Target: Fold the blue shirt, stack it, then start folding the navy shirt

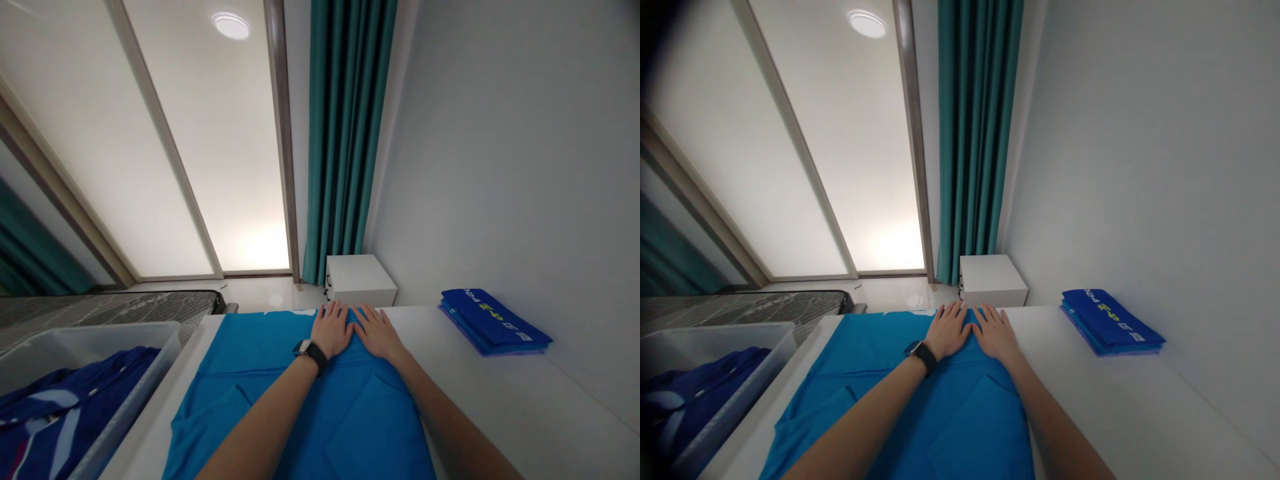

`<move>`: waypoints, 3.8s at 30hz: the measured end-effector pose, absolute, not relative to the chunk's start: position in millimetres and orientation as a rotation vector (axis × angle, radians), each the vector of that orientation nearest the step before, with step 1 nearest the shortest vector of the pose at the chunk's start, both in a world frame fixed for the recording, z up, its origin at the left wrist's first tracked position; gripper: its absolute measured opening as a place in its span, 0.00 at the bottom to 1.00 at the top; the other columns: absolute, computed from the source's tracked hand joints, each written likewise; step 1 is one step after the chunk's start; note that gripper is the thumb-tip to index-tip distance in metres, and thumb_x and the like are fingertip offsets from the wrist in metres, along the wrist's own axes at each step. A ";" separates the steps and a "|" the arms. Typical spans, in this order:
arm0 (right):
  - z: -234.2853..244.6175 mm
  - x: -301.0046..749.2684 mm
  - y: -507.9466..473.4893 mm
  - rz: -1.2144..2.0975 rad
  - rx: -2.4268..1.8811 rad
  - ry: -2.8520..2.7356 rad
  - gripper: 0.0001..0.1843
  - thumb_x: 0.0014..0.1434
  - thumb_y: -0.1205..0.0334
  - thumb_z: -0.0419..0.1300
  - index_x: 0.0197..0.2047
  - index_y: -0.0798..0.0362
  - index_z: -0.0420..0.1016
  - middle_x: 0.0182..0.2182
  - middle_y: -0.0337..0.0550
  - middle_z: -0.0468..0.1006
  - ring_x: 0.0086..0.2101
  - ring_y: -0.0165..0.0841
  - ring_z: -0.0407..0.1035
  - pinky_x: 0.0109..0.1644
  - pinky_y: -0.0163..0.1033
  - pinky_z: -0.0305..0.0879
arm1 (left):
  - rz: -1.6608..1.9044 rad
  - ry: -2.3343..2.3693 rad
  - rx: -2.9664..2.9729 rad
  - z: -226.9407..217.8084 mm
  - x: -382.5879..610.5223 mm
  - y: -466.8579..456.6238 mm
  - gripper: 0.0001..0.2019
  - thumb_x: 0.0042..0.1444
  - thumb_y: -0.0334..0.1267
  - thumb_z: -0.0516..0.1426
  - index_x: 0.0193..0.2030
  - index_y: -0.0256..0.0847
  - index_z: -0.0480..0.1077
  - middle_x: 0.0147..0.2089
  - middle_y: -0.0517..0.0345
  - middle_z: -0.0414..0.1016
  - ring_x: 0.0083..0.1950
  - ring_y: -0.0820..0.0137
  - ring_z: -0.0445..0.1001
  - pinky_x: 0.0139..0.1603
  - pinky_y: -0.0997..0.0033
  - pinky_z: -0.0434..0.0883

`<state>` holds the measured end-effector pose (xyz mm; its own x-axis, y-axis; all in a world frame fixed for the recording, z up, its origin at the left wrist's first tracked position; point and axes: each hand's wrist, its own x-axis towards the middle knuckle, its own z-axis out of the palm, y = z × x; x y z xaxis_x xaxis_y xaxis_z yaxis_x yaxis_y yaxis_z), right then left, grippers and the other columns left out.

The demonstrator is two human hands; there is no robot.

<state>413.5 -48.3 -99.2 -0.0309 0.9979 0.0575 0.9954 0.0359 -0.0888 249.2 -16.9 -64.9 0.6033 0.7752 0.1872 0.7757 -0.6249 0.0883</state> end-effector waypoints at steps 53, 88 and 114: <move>-100.7 415.5 -46.6 0.105 -2.170 -2.194 0.33 0.68 0.45 0.34 0.71 0.46 0.47 0.70 0.43 0.49 0.68 0.37 0.41 0.69 0.54 0.37 | -0.089 -1.827 -2.507 -76.8 70.7 5.4 0.28 0.68 0.49 0.38 0.71 0.41 0.52 0.73 0.52 0.47 0.74 0.63 0.45 0.71 0.52 0.44; -103.7 418.5 -46.7 0.063 -2.181 -2.177 0.33 0.68 0.44 0.33 0.71 0.47 0.46 0.71 0.43 0.45 0.68 0.37 0.36 0.69 0.53 0.37 | -0.089 -2.001 -2.378 -81.1 26.0 8.3 0.31 0.67 0.51 0.36 0.71 0.35 0.49 0.73 0.47 0.46 0.74 0.59 0.44 0.69 0.47 0.44; -139.8 436.3 -33.9 -0.025 -1.993 -1.997 0.31 0.67 0.47 0.35 0.65 0.50 0.62 0.64 0.46 0.63 0.65 0.41 0.51 0.68 0.53 0.45 | 0.137 -1.658 -2.647 -27.0 -31.2 67.3 0.09 0.58 0.34 0.53 0.42 0.39 0.73 0.48 0.46 0.75 0.53 0.57 0.71 0.54 0.59 0.65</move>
<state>436.3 -33.9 -139.8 0.0235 0.9718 0.2348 0.9773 0.0272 -0.2103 -31.2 67.3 -27.0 0.4338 0.8986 -0.0661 0.8973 -0.4375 -0.0596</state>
